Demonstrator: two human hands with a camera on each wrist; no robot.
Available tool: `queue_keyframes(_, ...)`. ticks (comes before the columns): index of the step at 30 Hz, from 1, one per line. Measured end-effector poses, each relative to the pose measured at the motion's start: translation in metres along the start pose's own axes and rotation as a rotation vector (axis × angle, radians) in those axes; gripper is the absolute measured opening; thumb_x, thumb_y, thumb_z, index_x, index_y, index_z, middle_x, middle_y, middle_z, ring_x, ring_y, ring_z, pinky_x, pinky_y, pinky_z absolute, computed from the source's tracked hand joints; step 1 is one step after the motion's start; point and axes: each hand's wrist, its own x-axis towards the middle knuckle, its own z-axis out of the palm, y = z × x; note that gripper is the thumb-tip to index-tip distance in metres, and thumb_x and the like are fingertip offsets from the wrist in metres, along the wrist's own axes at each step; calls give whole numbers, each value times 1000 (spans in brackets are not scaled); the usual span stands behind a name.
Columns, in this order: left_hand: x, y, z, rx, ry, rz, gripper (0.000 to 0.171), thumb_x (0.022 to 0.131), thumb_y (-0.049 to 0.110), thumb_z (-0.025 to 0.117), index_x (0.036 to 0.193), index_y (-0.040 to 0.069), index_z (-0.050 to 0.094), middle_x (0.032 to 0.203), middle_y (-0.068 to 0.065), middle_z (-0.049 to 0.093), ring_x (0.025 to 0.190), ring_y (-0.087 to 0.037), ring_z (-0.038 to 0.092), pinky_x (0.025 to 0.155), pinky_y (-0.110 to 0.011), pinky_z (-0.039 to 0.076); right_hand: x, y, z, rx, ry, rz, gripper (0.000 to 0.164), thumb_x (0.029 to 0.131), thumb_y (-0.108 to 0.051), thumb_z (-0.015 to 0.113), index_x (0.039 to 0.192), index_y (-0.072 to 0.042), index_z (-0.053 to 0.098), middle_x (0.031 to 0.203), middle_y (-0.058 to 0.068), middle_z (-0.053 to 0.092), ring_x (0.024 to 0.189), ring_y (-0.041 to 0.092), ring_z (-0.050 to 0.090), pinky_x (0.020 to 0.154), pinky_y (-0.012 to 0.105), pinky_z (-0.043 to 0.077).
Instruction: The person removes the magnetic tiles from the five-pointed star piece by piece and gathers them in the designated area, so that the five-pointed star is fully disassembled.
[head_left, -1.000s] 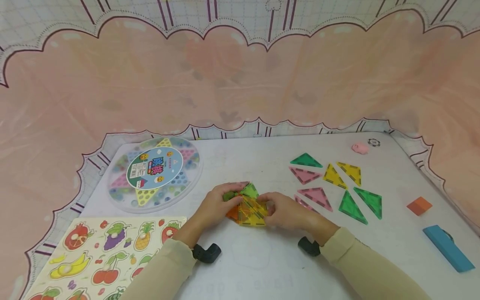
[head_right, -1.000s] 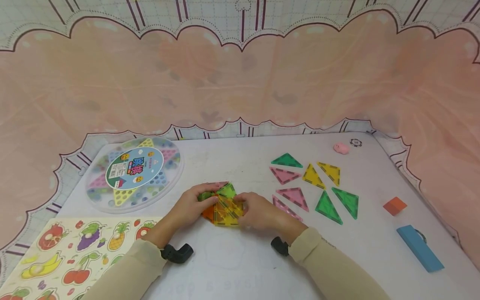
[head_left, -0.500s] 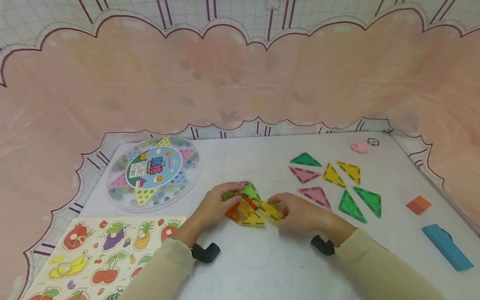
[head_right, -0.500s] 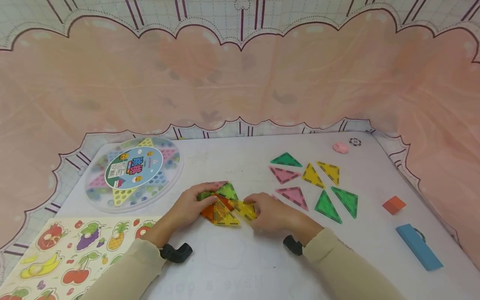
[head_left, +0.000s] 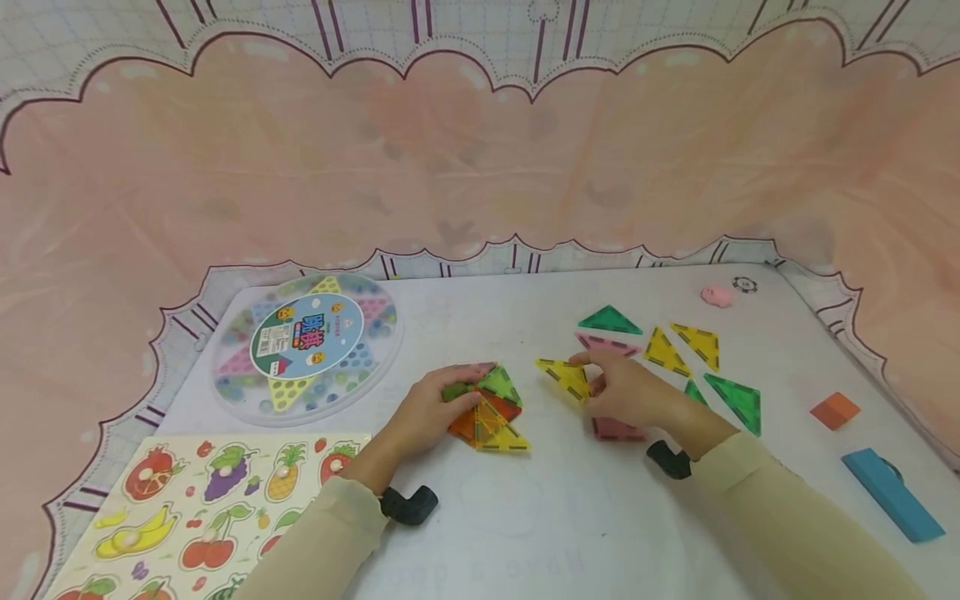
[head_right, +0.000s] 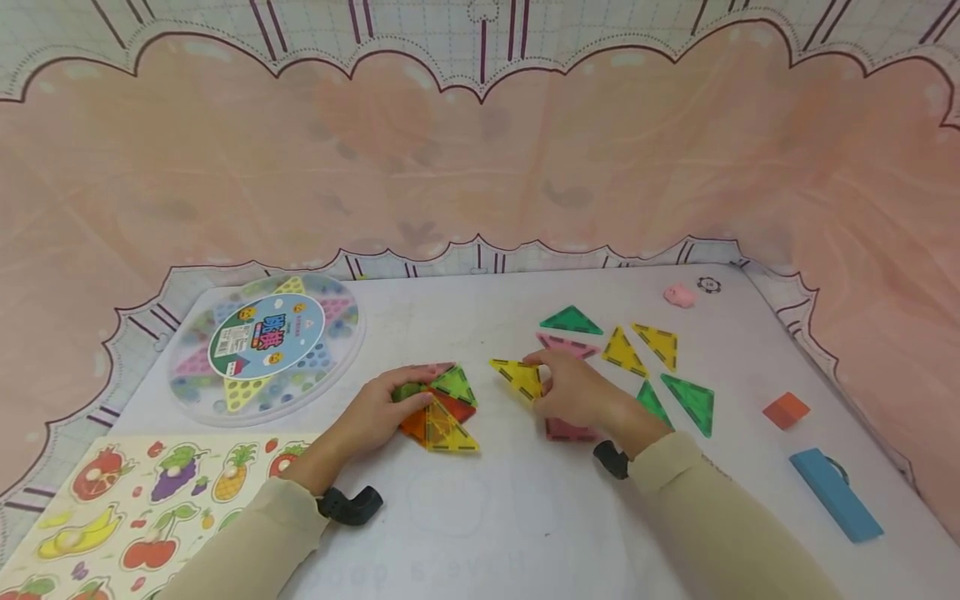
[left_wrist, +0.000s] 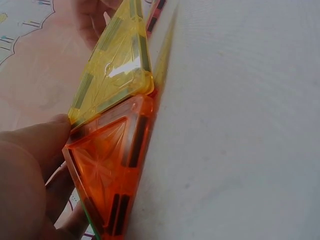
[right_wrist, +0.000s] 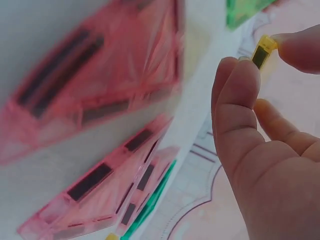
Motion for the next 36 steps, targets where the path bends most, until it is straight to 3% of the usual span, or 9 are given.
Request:
queue_keyframes(5,-1,0,0,-21,-4,1,30,83,38,61,113,33,60,123,17,48,121,-14,36,99,-45,25,14,1,-3,4,2,39,60,74,-8,66,127,-26,45,101,7,52,83,23,49,56,30,44)
queue_keyframes(12,-1,-2,0,-29,-13,38,31,84,37,60,114,32,60,124,16,49,122,-14,35,100,-45,24,36,-2,-5,-132,-11,76,64,72,-11,68,128,-26,43,109,0,49,89,21,48,70,32,42)
queue_keyframes(18,-2,-2,0,-22,-9,41,29,84,36,60,113,31,60,122,18,49,121,-14,36,100,-44,24,49,-4,-6,-156,-22,118,68,70,-13,68,131,-26,41,115,2,50,95,22,47,82,40,41)
queue_keyframes(28,-3,-1,0,-20,-8,36,30,84,36,60,114,32,60,122,18,49,122,-14,35,100,-45,25,56,3,-7,-194,65,30,54,83,-21,61,133,-19,41,124,9,48,103,24,45,91,46,37)
queue_keyframes(36,-3,-1,0,-15,-4,31,29,84,36,60,113,32,60,122,19,49,121,-13,36,100,-44,25,53,8,-7,-190,66,38,53,81,-31,64,130,-25,45,122,6,50,107,23,46,89,44,39)
